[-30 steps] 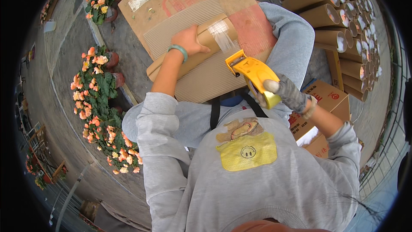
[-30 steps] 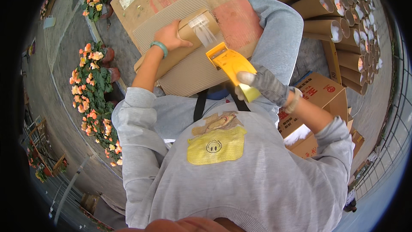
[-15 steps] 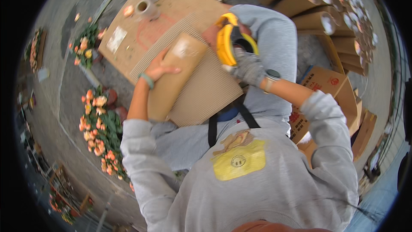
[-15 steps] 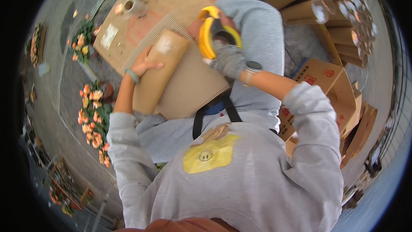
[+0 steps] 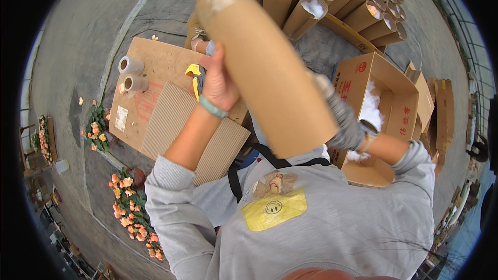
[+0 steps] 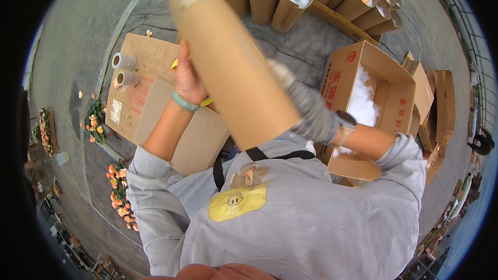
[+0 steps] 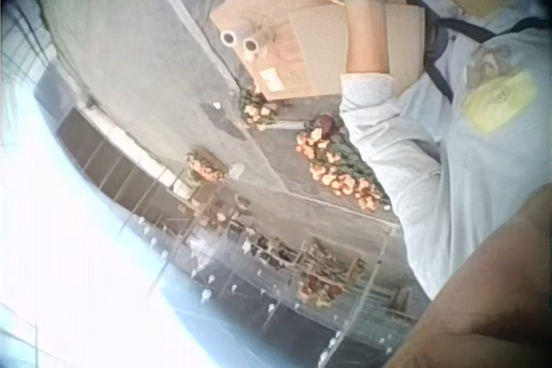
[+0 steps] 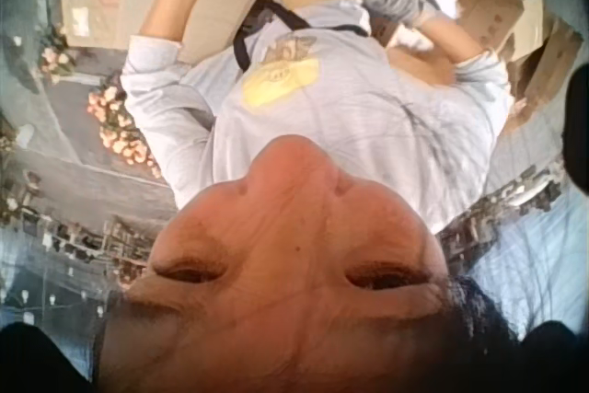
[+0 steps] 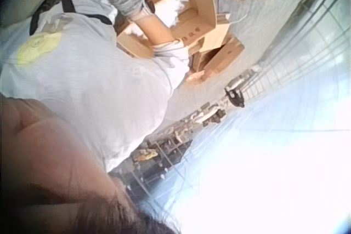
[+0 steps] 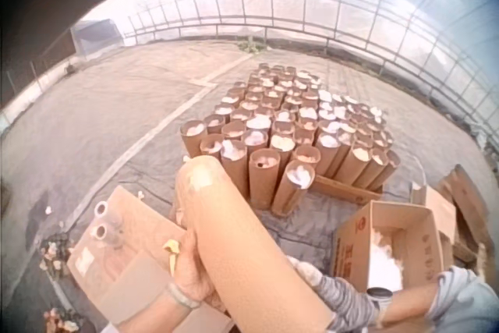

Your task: The person sits on the floor and repeatedly assembles decorative cones by placing cotton and artificial flowers onto a cardboard sheet, rolling the cardboard into a cone, and sealing it with a tape dispenser. The finished cones are placed in a nearby box.

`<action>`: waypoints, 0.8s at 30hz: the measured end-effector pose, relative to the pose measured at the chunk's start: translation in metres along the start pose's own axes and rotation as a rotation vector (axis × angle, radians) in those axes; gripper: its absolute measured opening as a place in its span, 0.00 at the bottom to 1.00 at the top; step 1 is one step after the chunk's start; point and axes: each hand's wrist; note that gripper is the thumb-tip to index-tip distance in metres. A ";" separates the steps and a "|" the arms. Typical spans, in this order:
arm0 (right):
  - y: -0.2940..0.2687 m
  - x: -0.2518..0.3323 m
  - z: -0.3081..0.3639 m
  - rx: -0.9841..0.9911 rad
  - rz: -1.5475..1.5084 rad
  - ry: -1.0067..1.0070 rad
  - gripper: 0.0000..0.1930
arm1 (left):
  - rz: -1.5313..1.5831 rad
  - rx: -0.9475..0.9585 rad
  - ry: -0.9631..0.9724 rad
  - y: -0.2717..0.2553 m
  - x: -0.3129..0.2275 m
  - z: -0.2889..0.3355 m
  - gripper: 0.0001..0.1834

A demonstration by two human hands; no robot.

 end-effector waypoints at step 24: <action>0.098 -0.311 -0.469 0.501 1.192 0.455 0.25 | -1.413 0.266 0.133 -0.071 0.091 0.109 0.27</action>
Point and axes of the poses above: each hand's wrist, its own z-axis away from the middle knuckle, its own y-axis out of the palm, x = y × z, and after that the axes turned 1 degree about y, right-handed
